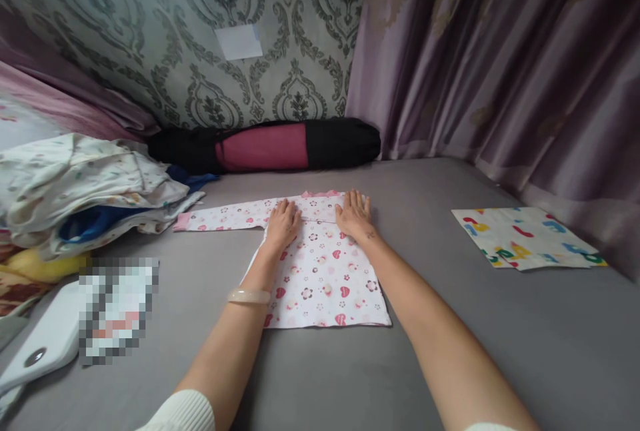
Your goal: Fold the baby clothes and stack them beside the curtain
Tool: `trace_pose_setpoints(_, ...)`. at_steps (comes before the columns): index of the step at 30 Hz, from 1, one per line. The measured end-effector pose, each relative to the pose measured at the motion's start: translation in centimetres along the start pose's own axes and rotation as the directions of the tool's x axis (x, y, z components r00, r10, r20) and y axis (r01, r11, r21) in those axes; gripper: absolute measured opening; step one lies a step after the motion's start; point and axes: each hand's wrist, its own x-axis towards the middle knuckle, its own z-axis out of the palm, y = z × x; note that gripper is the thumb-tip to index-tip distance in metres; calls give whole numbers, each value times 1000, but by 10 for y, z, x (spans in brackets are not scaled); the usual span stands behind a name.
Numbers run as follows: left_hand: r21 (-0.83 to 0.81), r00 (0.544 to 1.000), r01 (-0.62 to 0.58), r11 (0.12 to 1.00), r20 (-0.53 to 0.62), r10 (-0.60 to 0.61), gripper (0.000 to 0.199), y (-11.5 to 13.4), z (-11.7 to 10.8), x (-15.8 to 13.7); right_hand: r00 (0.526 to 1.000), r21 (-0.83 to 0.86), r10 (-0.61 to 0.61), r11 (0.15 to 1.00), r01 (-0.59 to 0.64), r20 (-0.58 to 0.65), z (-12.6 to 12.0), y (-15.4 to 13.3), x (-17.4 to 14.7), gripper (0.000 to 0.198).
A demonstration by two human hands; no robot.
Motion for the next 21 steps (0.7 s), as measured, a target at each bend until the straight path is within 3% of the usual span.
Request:
trace_pose_setpoints(15,26,998,23,999,52,-24,46,-2,-5,-2,997,64,24,998,-29,72,2,12,9,71)
trace_pose_setpoints(21,23,995,49,999,90,-51,52,-2,-5,0,999,42,25,999,-26,21,6,18,12,74)
